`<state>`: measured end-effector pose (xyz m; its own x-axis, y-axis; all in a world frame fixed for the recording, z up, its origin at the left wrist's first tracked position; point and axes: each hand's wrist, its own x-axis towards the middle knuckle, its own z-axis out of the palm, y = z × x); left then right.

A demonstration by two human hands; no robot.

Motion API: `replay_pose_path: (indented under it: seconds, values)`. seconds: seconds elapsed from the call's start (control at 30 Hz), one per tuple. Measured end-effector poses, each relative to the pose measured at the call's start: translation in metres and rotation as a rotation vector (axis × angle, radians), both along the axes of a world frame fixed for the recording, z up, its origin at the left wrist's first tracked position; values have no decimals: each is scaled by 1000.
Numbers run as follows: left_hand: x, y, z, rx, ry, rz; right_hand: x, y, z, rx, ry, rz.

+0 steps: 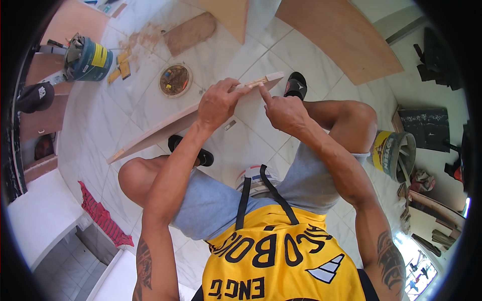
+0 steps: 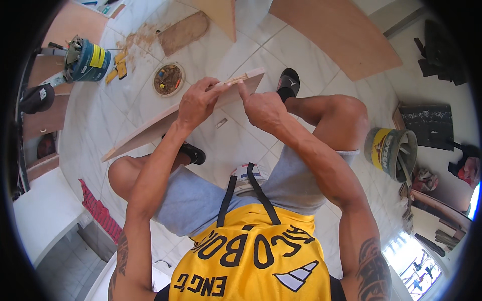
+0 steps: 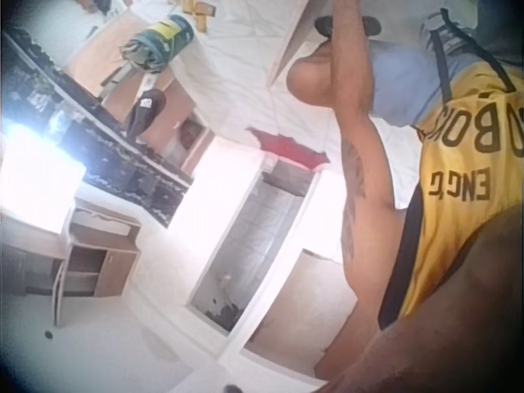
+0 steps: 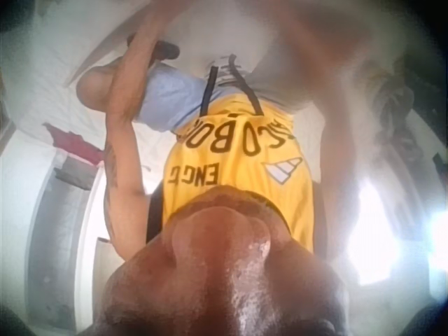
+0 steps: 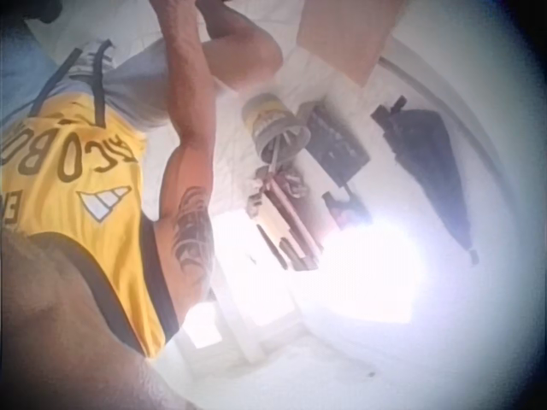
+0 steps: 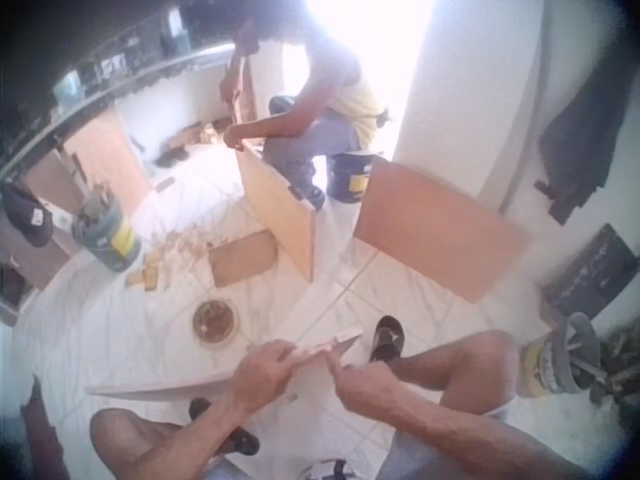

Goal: The person attaches a metal hinge to a wooden panel using a screwdriver and small screws. The person holds the panel while positioning the hinge and then drives screws into the wood.

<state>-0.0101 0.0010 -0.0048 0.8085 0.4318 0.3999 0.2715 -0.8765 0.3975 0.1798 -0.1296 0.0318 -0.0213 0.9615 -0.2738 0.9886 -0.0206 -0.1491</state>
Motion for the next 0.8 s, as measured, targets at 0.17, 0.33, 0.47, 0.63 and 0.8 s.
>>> replay_pose_path:
  seconds: [0.17, 0.33, 0.47, 0.63, 0.8]
  values:
    - [0, 8, -7, -64, -40, 23, -7, 11, 7, -23, 2, -7]
    - [2, 7, -5, -51, -31, 21, -10, 17, 7, 14, -1, -33]
    - [2, 5, -5, -47, -21, 34, -6, 18, 15, -10, 48, -81]
    - [1, 4, -4, -72, -45, 28, -7, 17, 17, -36, 80, -93]
    - [0, 4, -4, -70, -37, 43, -8, 22, 19, -70, 46, -78]
